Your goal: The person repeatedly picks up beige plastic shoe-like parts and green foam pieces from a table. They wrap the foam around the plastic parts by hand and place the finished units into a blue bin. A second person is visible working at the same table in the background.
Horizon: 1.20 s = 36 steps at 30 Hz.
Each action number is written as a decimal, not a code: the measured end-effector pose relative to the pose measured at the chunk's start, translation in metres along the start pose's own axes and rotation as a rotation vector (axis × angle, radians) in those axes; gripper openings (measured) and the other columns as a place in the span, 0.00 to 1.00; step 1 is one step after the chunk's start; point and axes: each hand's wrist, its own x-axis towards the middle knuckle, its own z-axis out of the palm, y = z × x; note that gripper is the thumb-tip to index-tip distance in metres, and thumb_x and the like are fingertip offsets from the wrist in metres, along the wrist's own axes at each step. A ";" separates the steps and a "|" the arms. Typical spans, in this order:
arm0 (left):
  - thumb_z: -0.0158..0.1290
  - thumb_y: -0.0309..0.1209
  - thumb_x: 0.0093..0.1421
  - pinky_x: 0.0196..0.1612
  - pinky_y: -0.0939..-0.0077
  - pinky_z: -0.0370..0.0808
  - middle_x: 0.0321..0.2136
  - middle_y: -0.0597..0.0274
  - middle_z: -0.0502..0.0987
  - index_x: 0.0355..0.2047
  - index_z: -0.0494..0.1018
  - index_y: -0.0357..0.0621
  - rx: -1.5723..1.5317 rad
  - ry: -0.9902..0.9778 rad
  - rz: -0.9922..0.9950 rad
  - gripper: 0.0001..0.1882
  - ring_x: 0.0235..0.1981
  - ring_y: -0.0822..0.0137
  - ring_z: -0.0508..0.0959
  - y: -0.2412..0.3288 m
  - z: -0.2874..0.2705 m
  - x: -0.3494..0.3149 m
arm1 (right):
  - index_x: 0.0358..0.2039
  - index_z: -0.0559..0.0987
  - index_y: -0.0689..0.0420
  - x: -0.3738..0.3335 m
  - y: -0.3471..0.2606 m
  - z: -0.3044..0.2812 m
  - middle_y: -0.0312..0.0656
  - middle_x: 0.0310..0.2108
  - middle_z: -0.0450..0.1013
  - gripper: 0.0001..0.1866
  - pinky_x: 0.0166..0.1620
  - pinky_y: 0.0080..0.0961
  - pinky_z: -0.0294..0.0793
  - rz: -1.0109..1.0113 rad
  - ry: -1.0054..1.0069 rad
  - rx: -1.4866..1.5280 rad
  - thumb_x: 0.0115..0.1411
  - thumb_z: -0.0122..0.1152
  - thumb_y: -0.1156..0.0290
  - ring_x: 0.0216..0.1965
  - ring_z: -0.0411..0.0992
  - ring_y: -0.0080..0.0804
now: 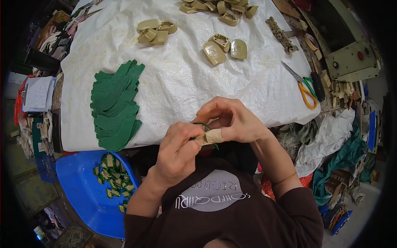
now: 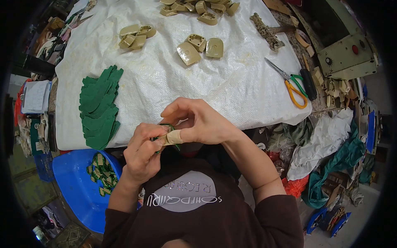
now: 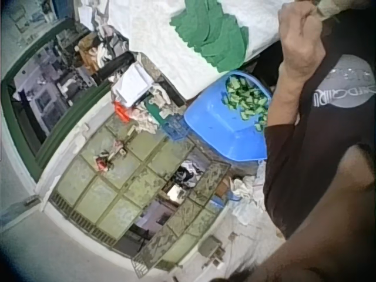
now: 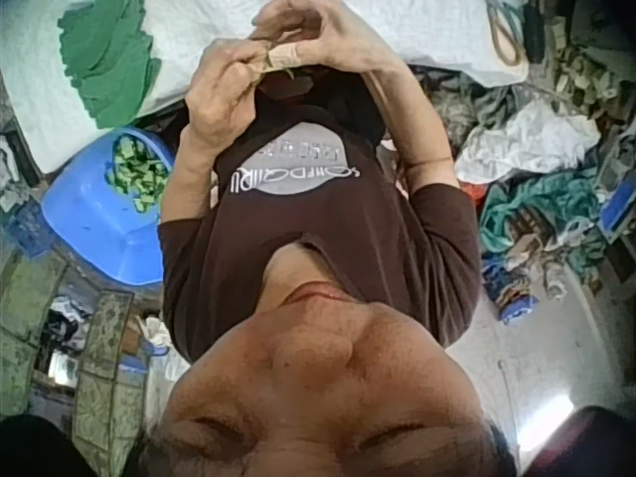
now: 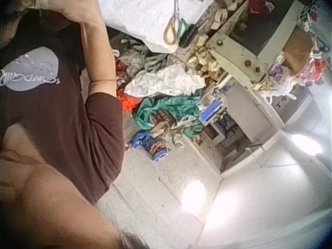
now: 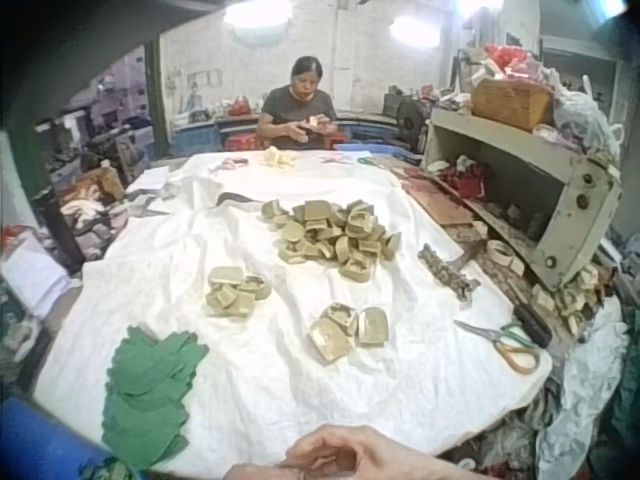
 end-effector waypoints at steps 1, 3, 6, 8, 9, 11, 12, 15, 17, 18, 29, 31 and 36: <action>0.56 0.12 0.46 0.32 0.71 0.72 0.32 0.49 0.74 0.27 0.65 0.35 0.023 -0.024 -0.006 0.12 0.30 0.55 0.75 0.001 -0.002 0.002 | 0.50 0.70 0.64 0.000 0.001 0.001 0.45 0.40 0.75 0.27 0.46 0.25 0.75 0.013 0.007 -0.004 0.49 0.68 0.76 0.41 0.74 0.28; 0.56 0.12 0.47 0.32 0.72 0.72 0.32 0.49 0.73 0.27 0.65 0.35 0.038 -0.040 -0.047 0.12 0.30 0.56 0.75 -0.001 -0.002 0.001 | 0.53 0.68 0.62 0.002 0.004 0.001 0.48 0.42 0.75 0.29 0.46 0.25 0.76 0.039 0.018 -0.013 0.51 0.67 0.74 0.39 0.75 0.30; 0.56 0.15 0.50 0.34 0.75 0.71 0.33 0.50 0.73 0.29 0.67 0.36 -0.068 0.039 -0.174 0.10 0.31 0.61 0.74 -0.004 0.001 -0.007 | 0.58 0.64 0.60 0.003 0.010 0.005 0.47 0.41 0.76 0.29 0.43 0.22 0.75 -0.030 0.082 -0.116 0.59 0.61 0.67 0.38 0.75 0.29; 0.55 0.17 0.54 0.36 0.76 0.71 0.33 0.51 0.73 0.31 0.67 0.36 -0.246 0.168 -0.289 0.08 0.32 0.66 0.73 -0.002 0.005 -0.006 | 0.59 0.64 0.60 0.001 0.019 0.004 0.45 0.44 0.75 0.26 0.47 0.26 0.71 -0.190 0.078 -0.047 0.62 0.56 0.69 0.42 0.73 0.27; 0.55 0.18 0.55 0.37 0.77 0.71 0.34 0.52 0.73 0.32 0.67 0.36 -0.287 0.197 -0.328 0.07 0.33 0.67 0.73 -0.003 0.005 -0.008 | 0.59 0.65 0.59 0.001 0.021 0.005 0.45 0.46 0.74 0.26 0.48 0.27 0.70 -0.275 0.091 -0.034 0.61 0.56 0.69 0.44 0.72 0.28; 0.54 0.20 0.57 0.39 0.79 0.70 0.35 0.53 0.73 0.34 0.68 0.36 -0.372 0.256 -0.405 0.07 0.34 0.70 0.72 -0.004 0.005 -0.010 | 0.51 0.72 0.58 0.002 0.012 -0.003 0.43 0.48 0.70 0.19 0.52 0.31 0.65 -0.387 0.019 -0.329 0.59 0.57 0.70 0.48 0.67 0.34; 0.54 0.21 0.57 0.40 0.79 0.70 0.35 0.53 0.73 0.34 0.67 0.36 -0.399 0.262 -0.426 0.07 0.34 0.71 0.72 -0.003 0.007 -0.009 | 0.48 0.73 0.58 0.003 0.013 -0.001 0.43 0.46 0.70 0.17 0.52 0.31 0.64 -0.448 0.044 -0.359 0.58 0.57 0.70 0.47 0.66 0.35; 0.55 0.21 0.57 0.39 0.79 0.70 0.35 0.54 0.74 0.34 0.68 0.36 -0.464 0.300 -0.483 0.07 0.34 0.72 0.73 0.001 0.015 -0.004 | 0.35 0.73 0.58 0.008 0.022 0.012 0.40 0.39 0.68 0.07 0.48 0.32 0.62 -0.612 0.205 -0.543 0.55 0.57 0.73 0.41 0.63 0.39; 0.57 0.21 0.56 0.35 0.80 0.70 0.33 0.55 0.76 0.32 0.69 0.35 -0.484 0.355 -0.511 0.07 0.32 0.73 0.74 0.002 0.019 -0.002 | 0.35 0.73 0.57 0.007 0.022 0.021 0.40 0.38 0.68 0.06 0.48 0.32 0.61 -0.642 0.291 -0.608 0.55 0.56 0.75 0.41 0.62 0.40; 0.57 0.21 0.55 0.35 0.81 0.70 0.33 0.55 0.76 0.32 0.70 0.35 -0.482 0.366 -0.517 0.07 0.32 0.73 0.74 0.002 0.020 -0.002 | 0.35 0.72 0.57 0.008 0.021 0.024 0.40 0.37 0.67 0.07 0.47 0.32 0.61 -0.659 0.333 -0.641 0.54 0.55 0.76 0.41 0.62 0.40; 0.59 0.29 0.56 0.45 0.70 0.67 0.41 0.51 0.72 0.31 0.72 0.37 -0.117 0.239 -0.386 0.09 0.46 0.63 0.71 0.009 0.016 0.005 | 0.30 0.71 0.56 0.002 0.015 0.029 0.40 0.32 0.68 0.09 0.43 0.34 0.58 -0.851 0.522 -0.968 0.49 0.61 0.73 0.37 0.62 0.40; 0.60 0.30 0.55 0.46 0.67 0.66 0.42 0.52 0.71 0.30 0.74 0.39 -0.134 0.253 -0.371 0.08 0.47 0.59 0.69 0.005 0.014 0.003 | 0.32 0.72 0.57 0.000 0.021 0.024 0.40 0.33 0.68 0.10 0.45 0.34 0.59 -0.768 0.395 -0.786 0.50 0.61 0.71 0.37 0.63 0.38; 0.61 0.26 0.51 0.42 0.68 0.67 0.43 0.53 0.72 0.29 0.76 0.45 -0.011 0.262 -0.162 0.05 0.45 0.53 0.70 -0.004 0.006 0.000 | 0.46 0.73 0.64 -0.005 0.012 0.010 0.44 0.46 0.68 0.23 0.54 0.32 0.62 -0.503 0.138 -0.180 0.53 0.64 0.65 0.50 0.65 0.34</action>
